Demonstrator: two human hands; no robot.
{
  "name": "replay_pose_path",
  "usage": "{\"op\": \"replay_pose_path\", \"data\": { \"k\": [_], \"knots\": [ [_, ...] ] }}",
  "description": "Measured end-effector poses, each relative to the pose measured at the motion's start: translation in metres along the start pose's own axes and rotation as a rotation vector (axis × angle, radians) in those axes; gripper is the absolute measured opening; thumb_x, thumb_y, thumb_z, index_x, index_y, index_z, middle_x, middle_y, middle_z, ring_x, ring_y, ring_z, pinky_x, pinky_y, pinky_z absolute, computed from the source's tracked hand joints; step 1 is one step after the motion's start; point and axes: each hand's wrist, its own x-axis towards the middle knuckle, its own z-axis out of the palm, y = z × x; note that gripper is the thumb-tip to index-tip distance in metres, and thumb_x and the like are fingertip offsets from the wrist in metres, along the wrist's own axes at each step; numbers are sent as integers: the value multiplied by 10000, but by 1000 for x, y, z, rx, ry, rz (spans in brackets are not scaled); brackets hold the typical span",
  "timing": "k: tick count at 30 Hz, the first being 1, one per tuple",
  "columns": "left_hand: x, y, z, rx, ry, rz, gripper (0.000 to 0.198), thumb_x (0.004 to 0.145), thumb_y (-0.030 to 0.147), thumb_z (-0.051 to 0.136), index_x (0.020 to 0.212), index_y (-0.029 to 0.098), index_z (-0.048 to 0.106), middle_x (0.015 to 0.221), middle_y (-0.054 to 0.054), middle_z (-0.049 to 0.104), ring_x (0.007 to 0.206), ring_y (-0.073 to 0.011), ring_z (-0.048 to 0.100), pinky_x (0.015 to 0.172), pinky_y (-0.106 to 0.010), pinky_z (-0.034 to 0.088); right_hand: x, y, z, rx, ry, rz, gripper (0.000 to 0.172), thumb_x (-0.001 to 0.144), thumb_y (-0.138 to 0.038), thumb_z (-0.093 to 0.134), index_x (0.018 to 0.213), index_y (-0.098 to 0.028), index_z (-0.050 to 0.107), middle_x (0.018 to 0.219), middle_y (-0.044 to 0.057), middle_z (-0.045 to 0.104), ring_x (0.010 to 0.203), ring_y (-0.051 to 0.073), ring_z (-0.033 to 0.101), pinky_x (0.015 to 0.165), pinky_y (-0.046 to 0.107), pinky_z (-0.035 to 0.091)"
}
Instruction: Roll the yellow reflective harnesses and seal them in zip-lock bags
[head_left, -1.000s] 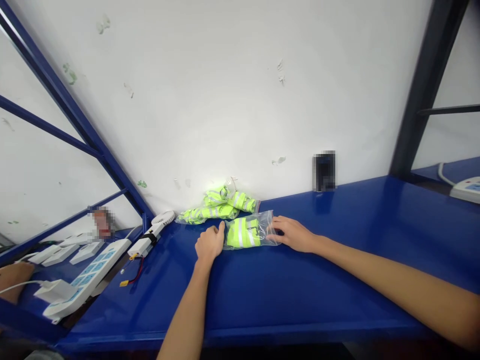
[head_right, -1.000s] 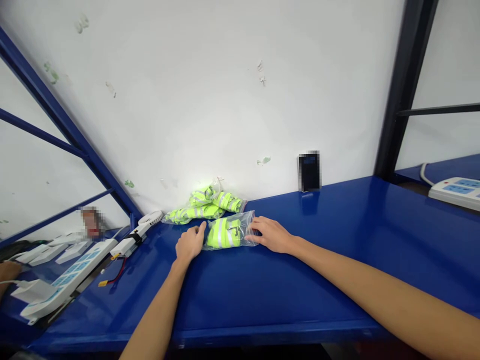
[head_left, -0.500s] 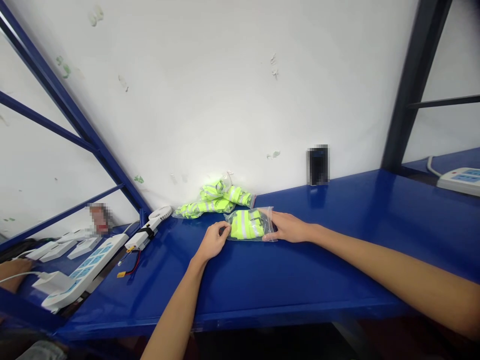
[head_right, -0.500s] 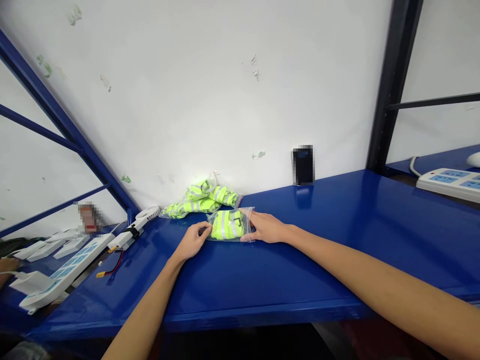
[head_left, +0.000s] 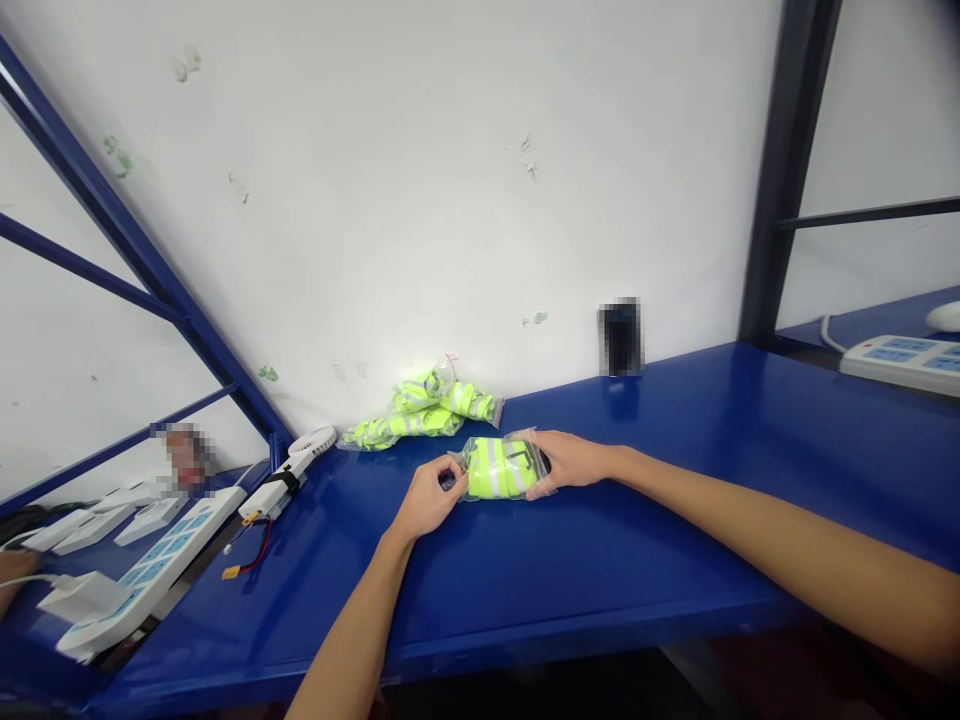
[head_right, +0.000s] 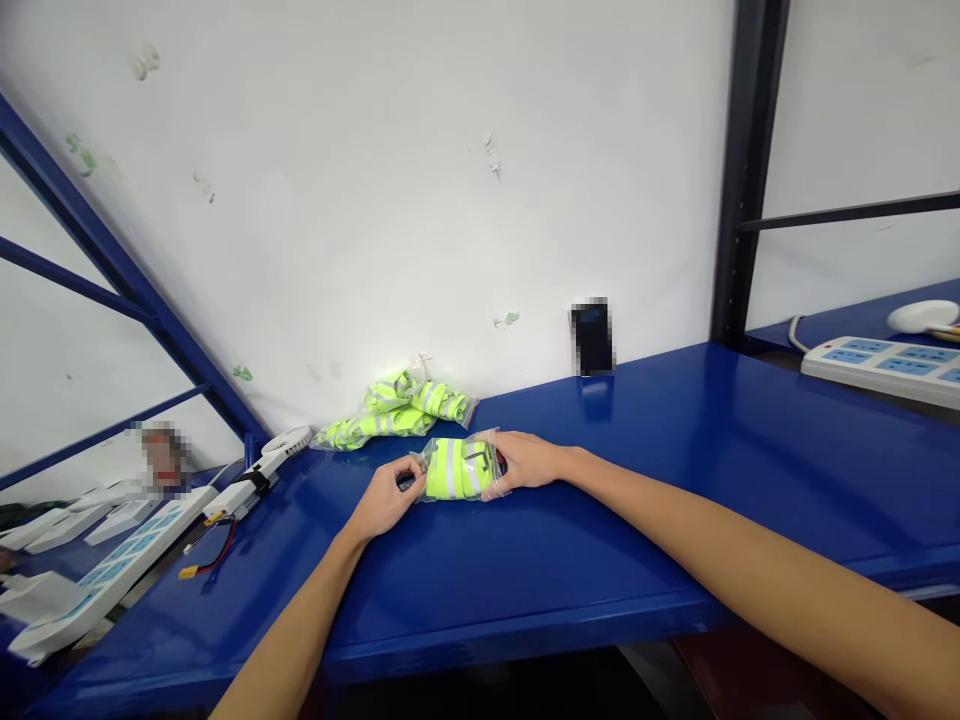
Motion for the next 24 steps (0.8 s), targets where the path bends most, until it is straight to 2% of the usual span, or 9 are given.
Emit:
{"op": "replay_pose_path", "data": {
  "k": [4,7,10,15,17,20,22,24],
  "knots": [
    [6,-5,-1,41,98,-25,312,874,404,478,672,174,540,688,3,587,674,-144,536,643,-241,406,4,-1,-2,26,23,4,736,696,-571,722,1290,-191,510,1040,80,639,836,230,602,684,304,442],
    [12,-15,-4,88,198,-63,308,860,391,473,649,176,537,670,5,584,683,-147,551,673,-247,419,7,4,-7,59,45,19,643,699,-534,722,1215,-196,544,844,17,614,659,162,530,574,264,378],
    [13,-29,-14,157,272,-158,266,826,366,487,638,183,529,676,15,586,698,-140,566,703,-237,424,3,15,-18,32,61,49,566,674,-513,740,1112,-192,581,729,-22,542,593,134,455,539,252,326],
    [-1,-63,-50,226,408,-433,211,806,331,476,653,194,526,676,-7,593,738,-192,593,727,-283,434,-14,44,-41,10,104,152,611,690,-430,729,1212,-184,528,840,20,627,680,173,541,611,271,398],
    [-7,-74,-62,252,476,-554,150,795,332,507,782,191,558,779,-47,630,826,-244,611,778,-340,445,-18,56,-46,-5,169,221,690,715,-364,708,1324,-170,448,865,34,642,707,186,569,629,275,414],
    [-10,-75,-70,365,688,-683,331,771,312,563,1067,168,524,1032,-131,623,1038,-324,572,872,-429,441,-15,68,-42,-69,370,357,830,776,-302,649,1477,-131,238,730,6,610,649,191,574,605,277,406],
    [-10,-68,-68,471,859,-641,381,785,290,547,1142,162,505,1154,-162,577,1153,-345,508,935,-462,421,-10,70,-35,-116,489,413,795,822,-273,587,1501,-138,197,634,-24,570,596,190,563,588,275,392],
    [-8,-57,-63,527,933,-477,317,819,274,498,1117,170,529,1172,-149,571,1179,-327,490,980,-459,402,-7,69,-27,-151,561,399,681,847,-228,523,1480,-180,274,590,-39,544,570,183,549,585,270,382]
  ]
}}
